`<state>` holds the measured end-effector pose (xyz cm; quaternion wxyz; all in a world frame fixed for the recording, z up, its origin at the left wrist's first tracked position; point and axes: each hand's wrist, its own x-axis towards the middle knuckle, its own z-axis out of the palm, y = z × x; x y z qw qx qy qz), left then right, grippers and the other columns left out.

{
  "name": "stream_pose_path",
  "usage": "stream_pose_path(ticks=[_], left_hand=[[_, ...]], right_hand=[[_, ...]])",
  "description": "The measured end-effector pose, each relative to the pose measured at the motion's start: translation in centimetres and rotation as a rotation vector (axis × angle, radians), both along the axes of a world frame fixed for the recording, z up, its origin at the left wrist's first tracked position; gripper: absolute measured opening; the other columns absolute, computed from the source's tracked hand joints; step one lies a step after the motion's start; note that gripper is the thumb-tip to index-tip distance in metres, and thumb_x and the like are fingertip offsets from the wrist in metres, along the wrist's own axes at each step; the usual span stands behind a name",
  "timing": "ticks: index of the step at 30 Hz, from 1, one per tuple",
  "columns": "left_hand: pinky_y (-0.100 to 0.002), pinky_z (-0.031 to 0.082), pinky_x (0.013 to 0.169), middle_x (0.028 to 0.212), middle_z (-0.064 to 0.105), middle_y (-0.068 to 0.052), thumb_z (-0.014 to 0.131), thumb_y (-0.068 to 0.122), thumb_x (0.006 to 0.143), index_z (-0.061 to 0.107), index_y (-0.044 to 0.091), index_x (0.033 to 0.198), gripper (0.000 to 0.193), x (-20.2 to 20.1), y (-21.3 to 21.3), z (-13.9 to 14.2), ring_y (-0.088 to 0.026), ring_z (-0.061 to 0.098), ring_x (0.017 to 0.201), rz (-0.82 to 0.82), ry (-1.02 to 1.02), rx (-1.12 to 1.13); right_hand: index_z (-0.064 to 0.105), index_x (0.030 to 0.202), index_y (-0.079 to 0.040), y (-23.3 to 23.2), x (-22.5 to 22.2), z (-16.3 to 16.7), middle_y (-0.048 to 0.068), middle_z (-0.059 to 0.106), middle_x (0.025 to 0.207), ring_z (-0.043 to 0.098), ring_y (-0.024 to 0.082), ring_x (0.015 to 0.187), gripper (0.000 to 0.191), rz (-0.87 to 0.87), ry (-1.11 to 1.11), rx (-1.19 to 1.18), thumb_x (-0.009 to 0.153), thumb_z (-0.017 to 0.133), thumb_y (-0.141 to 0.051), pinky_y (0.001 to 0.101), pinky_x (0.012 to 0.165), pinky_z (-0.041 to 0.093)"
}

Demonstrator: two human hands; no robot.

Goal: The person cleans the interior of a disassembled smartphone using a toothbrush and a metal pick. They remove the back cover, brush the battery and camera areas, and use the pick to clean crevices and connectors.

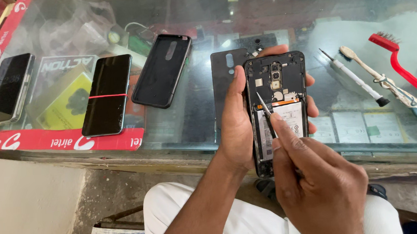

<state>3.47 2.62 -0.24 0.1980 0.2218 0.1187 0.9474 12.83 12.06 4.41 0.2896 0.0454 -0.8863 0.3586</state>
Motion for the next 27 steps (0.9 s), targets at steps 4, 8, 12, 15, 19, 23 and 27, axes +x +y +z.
stream_pose_path(ticks=[4, 8, 12, 15, 19, 23, 27], left_hand=[[-0.041, 0.065, 0.078, 0.116, 0.058, -0.023, 0.034, 0.059, 0.123, 0.038, 0.006, 0.148, 0.059, -0.2, 0.0, 0.0, -0.032, 0.07, 0.096, 0.016, 0.021, -0.027], [-0.041, 0.064, 0.078, 0.115, 0.059, -0.023, 0.033, 0.058, 0.124, 0.037, 0.004, 0.15, 0.06, 0.1, 0.0, 0.1, -0.031, 0.07, 0.095, 0.029, 0.051, -0.078], [-0.041, 0.064, 0.079, 0.116, 0.059, -0.023, 0.032, 0.06, 0.123, 0.036, 0.004, 0.151, 0.062, 0.1, -0.1, 0.4, -0.031, 0.07, 0.096, 0.015, 0.066, -0.093], [-0.041, 0.065, 0.08, 0.116, 0.06, -0.022, 0.03, 0.061, 0.121, 0.036, 0.005, 0.151, 0.064, 0.3, -0.1, 0.6, -0.031, 0.07, 0.097, -0.036, 0.04, -0.059], [-0.04, 0.064, 0.081, 0.116, 0.06, -0.022, 0.029, 0.061, 0.123, 0.037, 0.004, 0.151, 0.065, 0.5, -0.3, 0.9, -0.03, 0.07, 0.097, 0.006, 0.054, -0.115], [-0.04, 0.064, 0.079, 0.115, 0.059, -0.021, 0.03, 0.062, 0.121, 0.037, 0.004, 0.151, 0.066, 0.7, -0.3, 1.1, -0.029, 0.069, 0.096, 0.04, 0.075, -0.185], [-0.04, 0.063, 0.08, 0.115, 0.059, -0.021, 0.031, 0.061, 0.122, 0.038, 0.003, 0.15, 0.065, 0.7, -0.4, 1.2, -0.029, 0.069, 0.097, 0.028, 0.067, -0.171]], right_hand=[[0.076, 0.125, -0.012, 0.3, -0.1, 0.1, 0.011, 0.072, 0.074, 0.067, 0.012, 0.056, 0.037, 0.009, -0.065, 0.026, 0.089, 0.075, -0.004, 0.0301, 0.057, 0.052], [0.075, 0.125, -0.012, 0.6, 0.4, 0.2, 0.011, 0.076, 0.083, 0.073, 0.009, 0.066, 0.038, -0.013, -0.104, -0.105, 0.088, 0.075, -0.005, 0.0268, 0.059, 0.053], [0.076, 0.125, -0.014, 0.6, 0.6, 0.2, 0.012, 0.078, 0.085, 0.073, 0.011, 0.07, 0.038, -0.077, -0.149, -0.164, 0.088, 0.077, -0.006, 0.0268, 0.064, 0.054], [0.076, 0.124, -0.011, 0.5, 0.6, 0.3, 0.014, 0.076, 0.091, 0.071, 0.009, 0.069, 0.04, -0.064, -0.065, -0.079, 0.084, 0.08, -0.008, 0.0266, 0.065, 0.054], [0.076, 0.121, -0.011, -0.1, 0.7, 0.6, 0.012, 0.076, 0.087, 0.068, 0.006, 0.065, 0.038, -0.057, -0.059, -0.124, 0.083, 0.08, -0.007, 0.0251, 0.061, 0.052], [0.076, 0.124, -0.013, -0.7, 0.5, 0.8, 0.009, 0.075, 0.078, 0.067, 0.005, 0.063, 0.039, -0.07, -0.086, -0.153, 0.086, 0.079, -0.007, 0.0245, 0.062, 0.053], [0.074, 0.128, -0.013, -1.0, 0.3, 1.0, 0.008, 0.073, 0.071, 0.067, 0.006, 0.06, 0.042, -0.071, -0.108, -0.156, 0.086, 0.079, -0.009, 0.0251, 0.06, 0.052]])
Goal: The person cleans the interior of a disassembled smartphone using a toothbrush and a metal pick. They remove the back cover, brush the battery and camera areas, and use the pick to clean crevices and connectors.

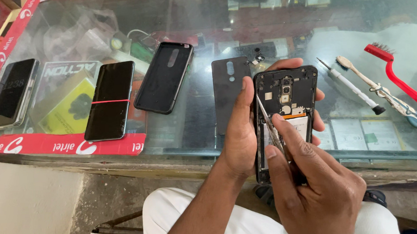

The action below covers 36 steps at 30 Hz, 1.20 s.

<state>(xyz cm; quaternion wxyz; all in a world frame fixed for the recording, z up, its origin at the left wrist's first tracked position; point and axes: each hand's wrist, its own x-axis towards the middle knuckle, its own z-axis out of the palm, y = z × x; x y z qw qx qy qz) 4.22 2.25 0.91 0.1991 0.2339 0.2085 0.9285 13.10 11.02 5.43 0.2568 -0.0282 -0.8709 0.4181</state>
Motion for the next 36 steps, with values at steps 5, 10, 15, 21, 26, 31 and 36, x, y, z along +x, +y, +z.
stream_pose_path(ticks=[5, 10, 15, 21, 26, 31, 36], left_hand=[[-0.039, 0.063, 0.08, 0.114, 0.06, -0.021, 0.032, 0.06, 0.122, 0.04, 0.003, 0.149, 0.064, 0.0, 0.1, 0.0, -0.03, 0.069, 0.097, 0.017, 0.003, -0.004], [-0.037, 0.062, 0.081, 0.114, 0.061, -0.021, 0.031, 0.059, 0.124, 0.041, 0.002, 0.148, 0.062, -0.1, 0.0, 0.0, -0.03, 0.069, 0.097, 0.01, 0.007, -0.003], [-0.037, 0.062, 0.081, 0.114, 0.06, -0.021, 0.031, 0.059, 0.123, 0.04, 0.003, 0.149, 0.062, -0.1, 0.0, -0.1, -0.03, 0.069, 0.097, 0.011, -0.001, -0.007], [-0.039, 0.063, 0.079, 0.114, 0.06, -0.021, 0.031, 0.06, 0.121, 0.04, 0.004, 0.149, 0.063, -0.2, 0.1, -0.3, -0.03, 0.069, 0.096, 0.018, -0.004, -0.023], [-0.039, 0.063, 0.079, 0.113, 0.06, -0.021, 0.031, 0.06, 0.121, 0.04, 0.005, 0.147, 0.062, -0.3, 0.2, -0.4, -0.031, 0.07, 0.096, 0.031, -0.009, -0.001], [-0.04, 0.064, 0.078, 0.113, 0.06, -0.02, 0.032, 0.061, 0.12, 0.039, 0.005, 0.148, 0.063, -0.1, 0.2, -0.3, -0.03, 0.069, 0.096, 0.039, -0.028, -0.014], [-0.039, 0.064, 0.077, 0.113, 0.06, -0.02, 0.032, 0.061, 0.119, 0.04, 0.004, 0.148, 0.064, 0.0, 0.2, 0.2, -0.029, 0.069, 0.094, 0.074, -0.007, -0.071]], right_hand=[[0.074, 0.129, -0.014, -0.2, -0.5, 0.2, 0.008, 0.074, 0.079, 0.068, 0.006, 0.064, 0.039, 0.026, 0.056, 0.034, 0.091, 0.075, -0.007, 0.026, 0.06, 0.052], [0.074, 0.128, -0.014, -0.4, -0.9, 0.4, 0.008, 0.073, 0.078, 0.067, 0.009, 0.059, 0.037, 0.015, 0.065, 0.058, 0.092, 0.074, -0.008, 0.0271, 0.058, 0.05], [0.074, 0.127, -0.012, -0.7, -1.0, 0.3, 0.01, 0.074, 0.082, 0.068, 0.011, 0.061, 0.035, 0.01, 0.108, 0.082, 0.093, 0.073, -0.008, 0.0272, 0.06, 0.05], [0.072, 0.129, -0.01, -1.0, -1.1, 0.6, 0.009, 0.074, 0.084, 0.069, 0.011, 0.064, 0.034, 0.031, 0.117, 0.04, 0.095, 0.072, -0.007, 0.0265, 0.061, 0.051], [0.073, 0.127, -0.01, -0.9, -1.3, 0.8, 0.011, 0.069, 0.075, 0.065, 0.014, 0.059, 0.034, 0.018, 0.124, 0.115, 0.094, 0.072, -0.005, 0.0308, 0.068, 0.05], [0.073, 0.129, -0.013, -0.9, -0.8, 0.6, 0.009, 0.072, 0.078, 0.065, 0.011, 0.056, 0.036, 0.024, 0.082, 0.076, 0.093, 0.072, -0.006, 0.0273, 0.057, 0.049], [0.074, 0.128, -0.015, -0.9, -0.6, 0.4, 0.005, 0.072, 0.07, 0.066, 0.008, 0.053, 0.039, 0.022, 0.004, 0.064, 0.09, 0.074, -0.007, 0.0276, 0.055, 0.05]])
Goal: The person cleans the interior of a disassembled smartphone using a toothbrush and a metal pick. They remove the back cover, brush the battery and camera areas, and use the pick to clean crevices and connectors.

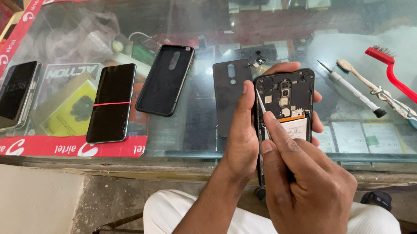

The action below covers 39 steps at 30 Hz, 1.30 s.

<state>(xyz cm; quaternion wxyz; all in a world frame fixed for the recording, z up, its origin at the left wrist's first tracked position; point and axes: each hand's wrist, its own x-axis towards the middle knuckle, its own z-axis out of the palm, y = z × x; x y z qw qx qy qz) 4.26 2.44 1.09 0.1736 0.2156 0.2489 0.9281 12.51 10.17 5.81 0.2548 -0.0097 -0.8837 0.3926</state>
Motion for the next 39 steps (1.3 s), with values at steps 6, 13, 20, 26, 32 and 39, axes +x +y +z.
stream_pose_path(ticks=[6, 13, 20, 26, 32, 39], left_hand=[[-0.039, 0.064, 0.075, 0.116, 0.062, -0.021, 0.032, 0.062, 0.118, 0.039, 0.004, 0.148, 0.066, 0.1, 0.0, 0.2, -0.028, 0.068, 0.093, 0.025, 0.002, -0.04], [-0.039, 0.064, 0.076, 0.113, 0.059, -0.018, 0.035, 0.064, 0.116, 0.037, 0.006, 0.15, 0.067, -0.1, 0.1, -0.2, -0.027, 0.068, 0.094, 0.011, 0.01, -0.031], [-0.038, 0.064, 0.076, 0.113, 0.059, -0.018, 0.035, 0.066, 0.116, 0.037, 0.007, 0.149, 0.067, -0.1, 0.0, -0.3, -0.027, 0.068, 0.094, -0.003, -0.016, -0.015], [-0.038, 0.064, 0.076, 0.113, 0.059, -0.018, 0.034, 0.065, 0.117, 0.038, 0.007, 0.149, 0.066, -0.1, 0.0, -0.3, -0.027, 0.068, 0.094, 0.006, 0.007, -0.008], [-0.039, 0.064, 0.075, 0.115, 0.059, -0.02, 0.032, 0.063, 0.118, 0.038, 0.006, 0.149, 0.065, -0.2, 0.2, -0.4, -0.029, 0.069, 0.094, 0.0, -0.012, 0.004], [-0.04, 0.064, 0.076, 0.117, 0.06, -0.021, 0.031, 0.064, 0.118, 0.038, 0.006, 0.149, 0.066, -0.2, 0.0, -0.3, -0.029, 0.069, 0.094, -0.013, -0.014, 0.012]], right_hand=[[0.074, 0.13, -0.014, -0.3, 0.0, -0.1, 0.008, 0.075, 0.078, 0.071, 0.01, 0.06, 0.038, -0.023, -0.006, 0.01, 0.092, 0.073, -0.008, 0.0283, 0.06, 0.052], [0.072, 0.13, -0.01, -0.8, -0.1, -0.4, 0.009, 0.074, 0.085, 0.072, 0.014, 0.069, 0.034, 0.007, 0.123, 0.039, 0.096, 0.069, -0.007, 0.0293, 0.064, 0.053], [0.073, 0.129, -0.01, -1.1, -0.5, -0.4, 0.008, 0.07, 0.076, 0.069, 0.015, 0.062, 0.033, -0.011, 0.113, 0.047, 0.097, 0.069, -0.007, 0.0311, 0.059, 0.051], [0.072, 0.13, -0.01, -0.8, -0.2, -0.2, 0.009, 0.073, 0.083, 0.072, 0.015, 0.067, 0.034, 0.024, 0.115, 0.064, 0.096, 0.068, -0.007, 0.0303, 0.061, 0.053], [0.073, 0.129, -0.012, -0.5, -0.3, -0.4, 0.007, 0.072, 0.078, 0.071, 0.013, 0.063, 0.035, 0.011, 0.052, 0.017, 0.095, 0.067, -0.006, 0.0295, 0.059, 0.053], [0.073, 0.129, -0.011, -0.6, -0.4, -0.3, 0.008, 0.073, 0.082, 0.071, 0.012, 0.066, 0.034, 0.02, 0.13, 0.006, 0.095, 0.07, -0.008, 0.0284, 0.063, 0.052]])
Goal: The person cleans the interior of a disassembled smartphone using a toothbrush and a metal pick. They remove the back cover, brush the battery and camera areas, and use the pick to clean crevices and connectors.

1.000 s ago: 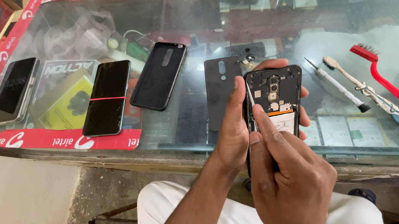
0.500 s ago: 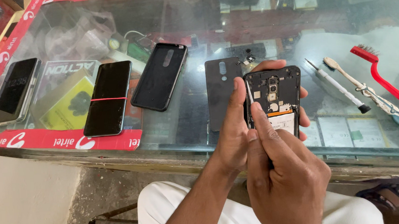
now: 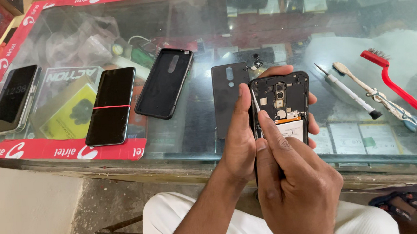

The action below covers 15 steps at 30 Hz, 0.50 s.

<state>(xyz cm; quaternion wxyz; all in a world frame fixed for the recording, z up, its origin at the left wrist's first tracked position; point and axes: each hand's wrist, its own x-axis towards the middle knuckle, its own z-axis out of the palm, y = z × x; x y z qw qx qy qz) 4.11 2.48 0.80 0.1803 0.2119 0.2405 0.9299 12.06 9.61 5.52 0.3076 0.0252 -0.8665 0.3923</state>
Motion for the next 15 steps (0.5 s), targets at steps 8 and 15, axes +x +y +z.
stream_pose_path(ticks=[8, 15], left_hand=[[-0.039, 0.064, 0.077, 0.117, 0.06, -0.021, 0.031, 0.064, 0.118, 0.038, 0.007, 0.148, 0.065, 0.02, -0.04, -0.03, -0.029, 0.069, 0.095, -0.012, -0.022, 0.023], [-0.039, 0.063, 0.079, 0.114, 0.058, -0.021, 0.032, 0.063, 0.119, 0.039, 0.007, 0.148, 0.063, -0.07, 0.02, -0.34, -0.03, 0.069, 0.097, -0.004, -0.003, 0.051]], right_hand=[[0.074, 0.129, -0.012, 0.28, 0.02, -0.28, 0.009, 0.071, 0.075, 0.065, 0.013, 0.057, 0.036, -0.04, -0.061, 0.004, 0.093, 0.071, -0.007, 0.0282, 0.059, 0.05], [0.073, 0.13, -0.012, 0.68, -0.36, 0.3, 0.01, 0.062, 0.068, 0.058, 0.013, 0.052, 0.035, -0.062, -0.052, 0.009, 0.095, 0.071, -0.006, 0.029, 0.057, 0.048]])
